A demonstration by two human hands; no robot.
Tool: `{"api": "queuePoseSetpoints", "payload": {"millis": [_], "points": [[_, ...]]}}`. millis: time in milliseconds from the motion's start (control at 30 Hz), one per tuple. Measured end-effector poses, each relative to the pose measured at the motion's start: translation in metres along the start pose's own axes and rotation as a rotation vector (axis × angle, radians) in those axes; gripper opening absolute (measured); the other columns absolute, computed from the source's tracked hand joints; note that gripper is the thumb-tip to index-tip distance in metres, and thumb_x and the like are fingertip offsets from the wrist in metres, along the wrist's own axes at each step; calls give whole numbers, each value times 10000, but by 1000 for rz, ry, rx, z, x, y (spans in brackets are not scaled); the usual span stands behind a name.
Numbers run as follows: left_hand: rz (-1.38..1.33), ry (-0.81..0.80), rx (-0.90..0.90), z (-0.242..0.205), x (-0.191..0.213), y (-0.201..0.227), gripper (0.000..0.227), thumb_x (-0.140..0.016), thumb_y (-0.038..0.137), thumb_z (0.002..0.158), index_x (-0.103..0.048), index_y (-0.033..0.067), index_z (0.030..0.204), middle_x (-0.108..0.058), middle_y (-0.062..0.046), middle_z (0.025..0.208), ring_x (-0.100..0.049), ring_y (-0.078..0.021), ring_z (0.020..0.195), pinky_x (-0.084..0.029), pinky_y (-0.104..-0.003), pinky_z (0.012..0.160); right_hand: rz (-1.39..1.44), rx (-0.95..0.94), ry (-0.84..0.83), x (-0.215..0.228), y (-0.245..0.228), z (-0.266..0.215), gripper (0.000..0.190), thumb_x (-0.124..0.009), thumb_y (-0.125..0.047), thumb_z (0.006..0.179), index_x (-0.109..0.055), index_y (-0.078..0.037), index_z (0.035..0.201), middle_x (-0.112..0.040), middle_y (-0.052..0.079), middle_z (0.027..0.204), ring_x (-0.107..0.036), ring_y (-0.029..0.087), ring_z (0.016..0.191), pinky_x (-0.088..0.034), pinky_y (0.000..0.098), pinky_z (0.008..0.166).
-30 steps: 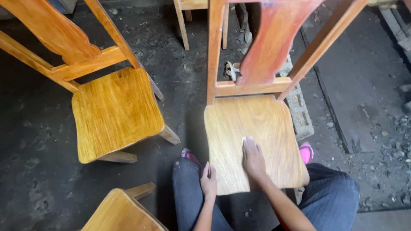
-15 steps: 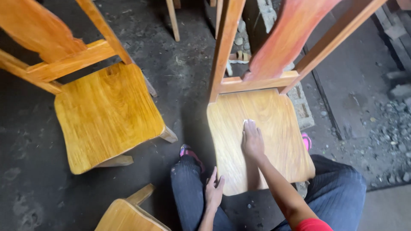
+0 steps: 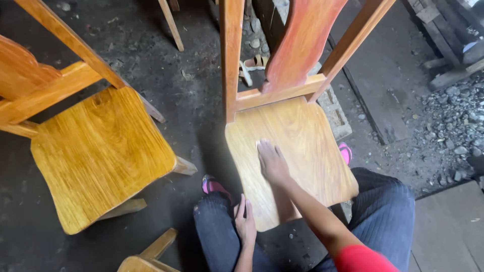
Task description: The person sits on the floor and sands the seat of a wooden chair using a sanding block. They then lift the chair and sand the backrest and legs.
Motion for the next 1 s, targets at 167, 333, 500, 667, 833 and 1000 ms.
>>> {"api": "queuePoseSetpoints", "payload": {"millis": [167,333,500,667,833,1000], "points": [[33,25,-19,-1,2,-6,383,-657,278,972,-721,162,1331,-694,-31,1142,-707,-171,1100,-539,-278,995,-49,-74,124,-15,-6,9,480,-335,-207,1098,-415,-27,1536,-472,220,1568,-420,401,1474,-319,545,1176],[40,40,-504,59,4,90,336,-626,102,997,-666,20,1320,-685,-159,1276,-655,-267,1192,-492,-355,1075,76,-14,-135,43,-53,-144,495,-372,-192,1083,-376,-81,1565,-395,148,1623,-366,341,1505,-204,546,1245],[-86,97,-1125,85,-1,429,355,-554,26,1123,-497,-12,1472,-571,-164,1491,-563,-310,1409,-459,-416,1228,108,118,-237,41,-29,-131,511,-261,-285,1125,-310,-136,1611,-354,71,1662,-338,298,1533,-179,557,1249],[-5,323,-1531,92,-8,548,282,-750,135,1038,-643,24,1274,-643,-97,1306,-561,-312,1290,-430,-445,1169,-100,-97,-38,-13,13,-20,477,-405,-272,1083,-485,-112,1526,-503,155,1556,-423,299,1484,-288,536,1210],[121,380,-1529,108,5,535,357,-795,265,998,-640,31,1219,-649,-95,1203,-547,-309,1158,-404,-432,1078,114,-57,-120,18,-56,-113,474,-371,-221,1100,-411,-100,1557,-414,202,1603,-376,358,1504,-234,564,1223],[227,491,-1538,125,40,537,460,-842,394,958,-637,37,1164,-655,-95,1100,-532,-306,1026,-379,-418,986,124,162,-414,61,-83,-150,497,-311,-214,1104,-335,-128,1593,-356,72,1658,-297,268,1534,-149,524,1240]]}}
Point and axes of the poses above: each hand's wrist, its own z-axis towards the middle knuckle, its own x-axis out of the back of the hand, y = z × x, the point moved 2 cm from there along z, towards the middle knuckle
